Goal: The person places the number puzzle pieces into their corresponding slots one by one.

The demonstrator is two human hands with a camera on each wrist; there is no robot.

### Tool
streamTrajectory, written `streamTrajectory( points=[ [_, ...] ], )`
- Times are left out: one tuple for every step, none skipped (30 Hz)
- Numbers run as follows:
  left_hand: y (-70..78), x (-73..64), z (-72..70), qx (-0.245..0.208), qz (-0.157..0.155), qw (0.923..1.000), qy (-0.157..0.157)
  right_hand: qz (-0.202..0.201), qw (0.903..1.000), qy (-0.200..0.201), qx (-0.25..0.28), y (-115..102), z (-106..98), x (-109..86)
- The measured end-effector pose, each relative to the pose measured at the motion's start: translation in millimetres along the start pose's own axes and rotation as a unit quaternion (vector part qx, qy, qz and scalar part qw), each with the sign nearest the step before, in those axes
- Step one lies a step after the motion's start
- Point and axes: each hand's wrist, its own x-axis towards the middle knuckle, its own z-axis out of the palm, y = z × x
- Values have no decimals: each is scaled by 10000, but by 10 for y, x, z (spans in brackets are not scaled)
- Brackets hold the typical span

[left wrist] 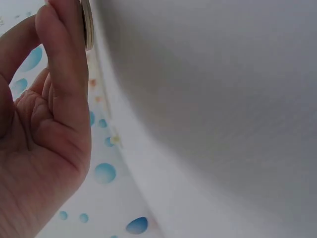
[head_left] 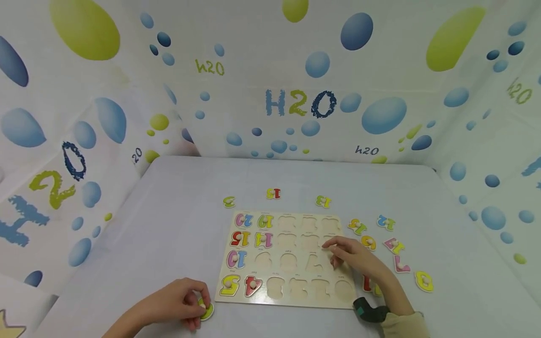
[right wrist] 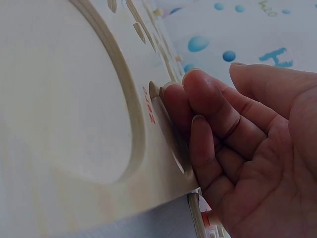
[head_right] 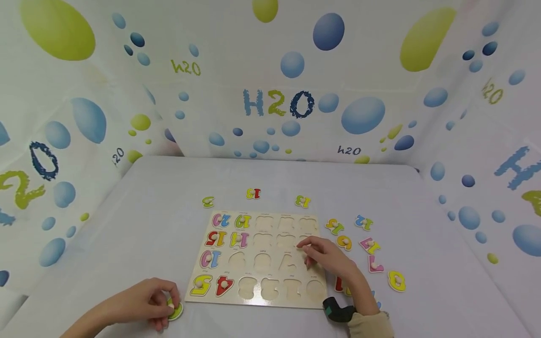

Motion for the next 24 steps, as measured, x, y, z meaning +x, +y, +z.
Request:
streamTrajectory(
  points=[
    [39, 7, -26, 9, 14, 10000, 20, -15, 10000, -6, -19, 3, -3, 1],
    [88, 20, -56, 26, 51, 10000, 34, -25, 10000, -13, -32, 7, -5, 1],
    [143, 45, -83, 41, 93, 9999, 49, -13, 10000, -16, -25, 8, -7, 1],
    [202, 81, -110, 72, 156, 9998, 66, 13, 10000, -8, -27, 9, -9, 0],
    [263, 126, -131, 143, 222, 9996, 78, 15, 10000, -3, -14, 14, -12, 0],
    [324, 180, -148, 197, 301, 9993, 74, 31, 10000, 1, 4, 16, -14, 0],
    [386, 241, -160, 276, 397, 9988, 61, 47, 10000, 5, 22, 17, -15, -1],
    [444, 308, -166, 382, 492, 9981, 38, 63, 10000, 12, 42, 19, -15, -2],
    [496, 380, -170, 501, 574, 9971, 10, 62, 10000, 7, 54, 19, -14, -3],
    [543, 454, -170, 628, 640, 9960, -16, 48, 10000, -5, 59, 22, -11, -3],
    [585, 528, -168, 755, 694, 9947, -60, 53, 10000, -11, 79, 24, -8, -3],
    [619, 602, -165, 861, 718, 9936, -110, 66, 9999, -19, 83, 22, -3, -6],
    [645, 676, -161, 991, 736, 9922, -142, 68, 9999, -25, 88, 20, 2, -10],
    [663, 748, -154, 1089, 746, 9911, -193, 72, 9999, -29, 86, 20, 5, -13],
    [677, 815, -146, 1182, 724, 9901, -234, 88, 9999, -30, 129, 20, 9, -16],
    [687, 876, -137, 1252, 689, 9894, -267, 121, 9998, -28, 156, -20, 15, -28],
    [688, 934, -130, 1340, 662, 9883, -293, 124, 9998, -26, 144, -21, 17, -29],
    [688, 986, -122, 1421, 624, 9874, -312, 111, 9998, -30, 134, -20, 20, -28],
    [685, 1035, -113, 1509, 616, 9861, -314, 127, 9998, -20, 121, -19, 19, -24],
    [680, 1080, -106, 1580, 596, 9851, -318, 132, 9999, -12, 95, -17, 17, -19],
    [675, 1120, -99, 1648, 555, 9843, -305, 134, 9999, -5, 79, -19, 16, -15],
    [667, 1158, -94, 1711, 528, 9834, -288, 125, 9999, -1, 17, -24, 14, -11],
    [659, 1195, -89, 1761, 495, 9827, -272, 115, 9999, 11, -19, 13, 8, 2],
    [653, 1227, -82, 1781, 465, 9826, -268, 132, 9999, 27, -27, 10, 5, 4]
  ],
)
